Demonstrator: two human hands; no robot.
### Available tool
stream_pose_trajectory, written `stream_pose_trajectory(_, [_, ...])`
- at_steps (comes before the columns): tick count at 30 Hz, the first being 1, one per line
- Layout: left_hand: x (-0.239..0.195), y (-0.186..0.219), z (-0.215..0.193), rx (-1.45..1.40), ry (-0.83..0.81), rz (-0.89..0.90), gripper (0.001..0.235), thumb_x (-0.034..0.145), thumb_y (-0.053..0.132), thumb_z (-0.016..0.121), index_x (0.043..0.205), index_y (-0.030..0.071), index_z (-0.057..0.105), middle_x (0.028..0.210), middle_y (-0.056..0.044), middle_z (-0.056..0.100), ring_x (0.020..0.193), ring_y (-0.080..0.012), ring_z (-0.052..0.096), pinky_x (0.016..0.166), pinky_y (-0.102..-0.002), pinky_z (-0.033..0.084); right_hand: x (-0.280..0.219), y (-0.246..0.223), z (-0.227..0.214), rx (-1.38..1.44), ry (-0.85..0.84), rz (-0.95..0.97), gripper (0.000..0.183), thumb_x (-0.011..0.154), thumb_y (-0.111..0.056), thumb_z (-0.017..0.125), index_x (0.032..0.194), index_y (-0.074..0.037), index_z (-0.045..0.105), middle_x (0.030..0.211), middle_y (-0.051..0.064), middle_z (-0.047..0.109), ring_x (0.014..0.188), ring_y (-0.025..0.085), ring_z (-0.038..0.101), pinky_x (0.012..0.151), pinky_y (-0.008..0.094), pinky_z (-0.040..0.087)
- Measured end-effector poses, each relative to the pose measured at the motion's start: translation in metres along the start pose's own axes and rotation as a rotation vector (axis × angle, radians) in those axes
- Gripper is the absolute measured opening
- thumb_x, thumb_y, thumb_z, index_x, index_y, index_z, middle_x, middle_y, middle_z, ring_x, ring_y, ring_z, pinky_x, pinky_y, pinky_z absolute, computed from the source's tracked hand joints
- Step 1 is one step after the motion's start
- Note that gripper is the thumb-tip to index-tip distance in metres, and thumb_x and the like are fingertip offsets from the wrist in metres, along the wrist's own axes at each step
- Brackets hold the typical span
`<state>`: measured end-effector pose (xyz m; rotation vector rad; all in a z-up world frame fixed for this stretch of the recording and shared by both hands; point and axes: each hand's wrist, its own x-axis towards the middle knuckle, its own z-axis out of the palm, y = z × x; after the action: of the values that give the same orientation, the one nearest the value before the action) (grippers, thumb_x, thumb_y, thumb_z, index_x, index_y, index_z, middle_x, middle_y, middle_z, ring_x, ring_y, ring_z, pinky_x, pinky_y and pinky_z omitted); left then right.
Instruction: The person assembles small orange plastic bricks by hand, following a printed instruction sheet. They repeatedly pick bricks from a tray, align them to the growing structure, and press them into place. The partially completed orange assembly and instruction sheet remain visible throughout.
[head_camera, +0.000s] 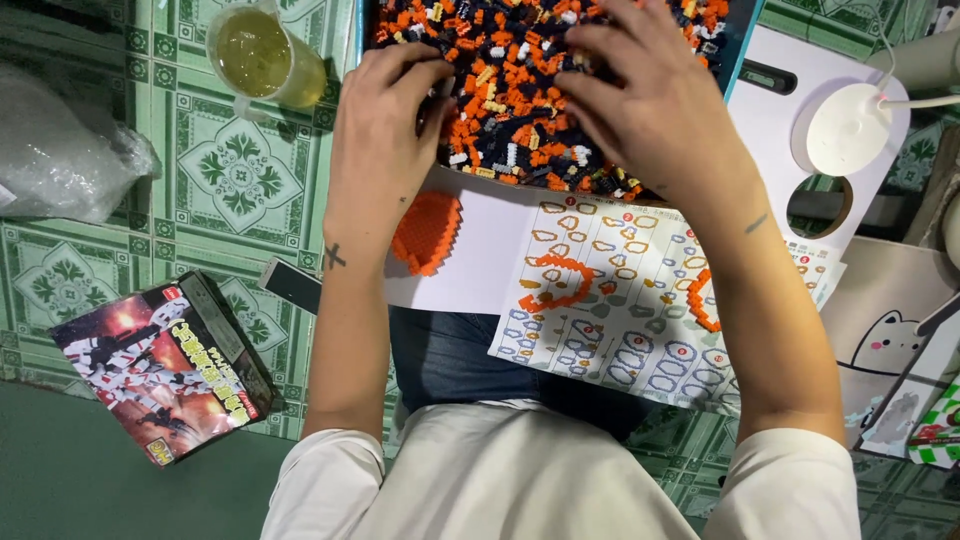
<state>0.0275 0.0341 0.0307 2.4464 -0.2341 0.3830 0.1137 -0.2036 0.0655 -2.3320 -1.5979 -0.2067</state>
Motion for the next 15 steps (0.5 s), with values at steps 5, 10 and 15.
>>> stream_pose_trajectory(5, [0.003,0.002,-0.007,-0.109,0.069,0.002,0.026,0.091,-0.013,0.059,0.116,-0.006,0.058,0.118,-0.02,0.054,0.112,-0.0354,0.055,0.098,-0.046,0.047,0.0,-0.009,-0.002,0.137,0.028,0.005,0.02,0.097,-0.007,0.069,0.112,0.005,0.065,0.121,0.024,0.056,0.119,0.042,0.047,0.101,0.057,0.038])
stream_pose_trajectory(10, [0.006,0.009,-0.023,-0.203,0.045,0.017,0.024,0.091,-0.016,0.052,0.11,-0.007,0.062,0.119,-0.02,0.054,0.112,-0.0349,0.057,0.099,-0.043,0.048,0.008,-0.022,0.02,0.263,-0.117,-0.023,0.039,0.091,-0.024,0.068,0.124,-0.003,0.061,0.128,0.026,0.051,0.125,0.046,0.04,0.109,0.061,0.024])
stream_pose_trajectory(15, [0.005,0.006,-0.021,-0.331,0.163,-0.023,0.023,0.092,-0.013,0.044,0.1,-0.006,0.065,0.106,-0.018,0.062,0.101,-0.0292,0.062,0.092,-0.037,0.05,0.031,-0.032,0.031,0.188,-0.159,-0.08,0.028,0.097,-0.025,0.059,0.12,-0.01,0.064,0.129,0.026,0.044,0.124,0.044,0.037,0.108,0.058,0.024])
